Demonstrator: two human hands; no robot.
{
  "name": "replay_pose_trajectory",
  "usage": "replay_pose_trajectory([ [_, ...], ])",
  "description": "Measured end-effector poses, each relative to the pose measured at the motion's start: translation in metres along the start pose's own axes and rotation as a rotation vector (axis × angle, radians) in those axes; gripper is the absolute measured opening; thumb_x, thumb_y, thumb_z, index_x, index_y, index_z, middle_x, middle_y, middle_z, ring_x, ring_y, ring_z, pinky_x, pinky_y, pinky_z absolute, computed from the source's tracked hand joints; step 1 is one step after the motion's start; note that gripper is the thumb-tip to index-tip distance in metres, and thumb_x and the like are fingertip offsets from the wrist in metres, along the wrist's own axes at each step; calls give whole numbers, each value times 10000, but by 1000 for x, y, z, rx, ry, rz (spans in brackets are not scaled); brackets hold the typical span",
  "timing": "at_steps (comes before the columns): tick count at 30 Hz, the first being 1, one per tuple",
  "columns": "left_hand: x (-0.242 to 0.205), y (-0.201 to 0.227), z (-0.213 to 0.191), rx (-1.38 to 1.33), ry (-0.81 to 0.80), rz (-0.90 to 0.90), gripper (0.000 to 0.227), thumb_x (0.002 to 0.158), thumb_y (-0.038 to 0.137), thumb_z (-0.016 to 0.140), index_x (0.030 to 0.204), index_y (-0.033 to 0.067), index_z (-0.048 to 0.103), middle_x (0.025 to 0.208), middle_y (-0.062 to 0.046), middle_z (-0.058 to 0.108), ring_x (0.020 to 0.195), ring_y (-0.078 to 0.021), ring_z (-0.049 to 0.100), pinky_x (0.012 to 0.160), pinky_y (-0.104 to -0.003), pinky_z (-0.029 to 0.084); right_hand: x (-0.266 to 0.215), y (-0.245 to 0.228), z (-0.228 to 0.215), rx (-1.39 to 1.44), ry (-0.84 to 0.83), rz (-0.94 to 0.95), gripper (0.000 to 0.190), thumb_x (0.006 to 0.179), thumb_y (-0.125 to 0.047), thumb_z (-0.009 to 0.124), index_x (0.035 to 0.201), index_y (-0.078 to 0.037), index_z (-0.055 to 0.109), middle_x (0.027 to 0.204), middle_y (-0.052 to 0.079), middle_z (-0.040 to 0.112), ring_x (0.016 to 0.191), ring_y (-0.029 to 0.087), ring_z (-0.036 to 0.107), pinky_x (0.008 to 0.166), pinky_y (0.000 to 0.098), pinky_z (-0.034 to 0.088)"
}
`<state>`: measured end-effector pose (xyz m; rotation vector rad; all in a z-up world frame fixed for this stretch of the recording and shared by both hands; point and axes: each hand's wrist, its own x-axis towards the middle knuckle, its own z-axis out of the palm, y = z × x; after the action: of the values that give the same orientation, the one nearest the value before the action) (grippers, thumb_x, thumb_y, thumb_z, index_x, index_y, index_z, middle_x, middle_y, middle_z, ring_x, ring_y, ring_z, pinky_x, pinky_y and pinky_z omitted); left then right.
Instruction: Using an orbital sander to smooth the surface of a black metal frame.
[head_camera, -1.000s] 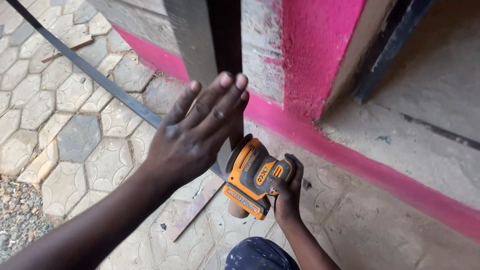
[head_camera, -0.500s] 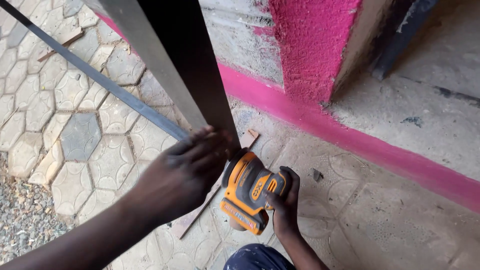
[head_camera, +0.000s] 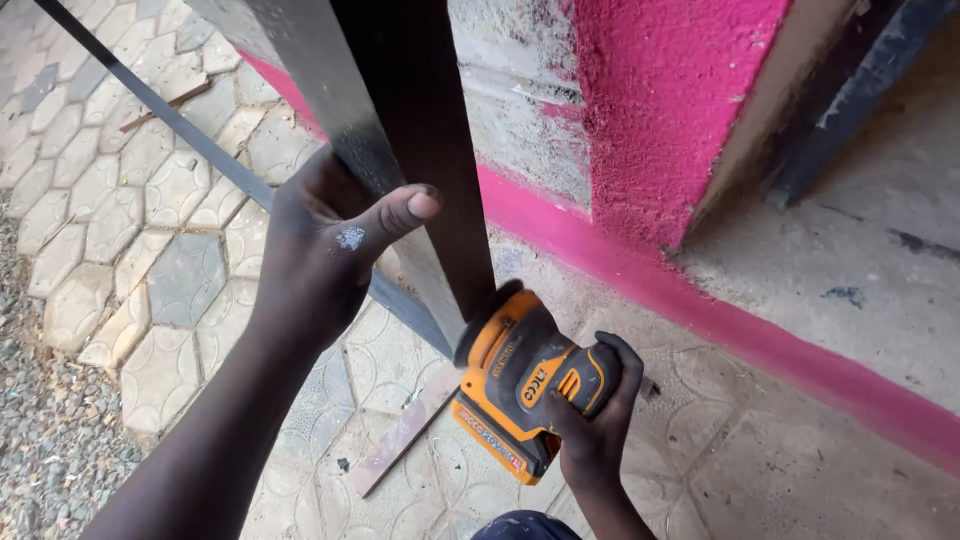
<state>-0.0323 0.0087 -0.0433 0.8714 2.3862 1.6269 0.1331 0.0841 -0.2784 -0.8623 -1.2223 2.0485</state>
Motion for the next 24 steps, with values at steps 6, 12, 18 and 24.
replay_pose_trajectory([
  [6,1,-3,2,-40,-4,52,275,841,226,810,1025,90,659,1022,28,703,967,-78,613,871,-252,515,13,18,-7,-29,33,-33,780,618,-194,715,1352,-85,476,1179,101,535,973,206,588,836,354,555],
  [12,1,-3,-4,-56,-88,99,443,898,326,713,1229,40,641,1228,-38,713,1164,-124,637,1023,-303,520,17,-61,18,-16,-11,-394,809,642,-319,723,1366,-86,449,1216,73,465,1004,149,511,868,259,474],
  [18,2,-11,-11,-254,-144,22,329,964,240,657,1232,50,665,1262,-43,713,1212,-130,635,1093,-327,505,27,-114,29,-55,-108,-555,757,731,-366,702,1367,-81,408,1203,73,415,991,128,460,866,263,462],
  [24,2,-15,-10,-244,-120,18,326,950,246,674,1216,58,674,1233,-26,720,1190,-115,635,1079,-316,508,-9,0,4,7,-16,-165,841,591,-231,737,1364,-68,450,1113,102,509,876,169,557,754,288,517],
])
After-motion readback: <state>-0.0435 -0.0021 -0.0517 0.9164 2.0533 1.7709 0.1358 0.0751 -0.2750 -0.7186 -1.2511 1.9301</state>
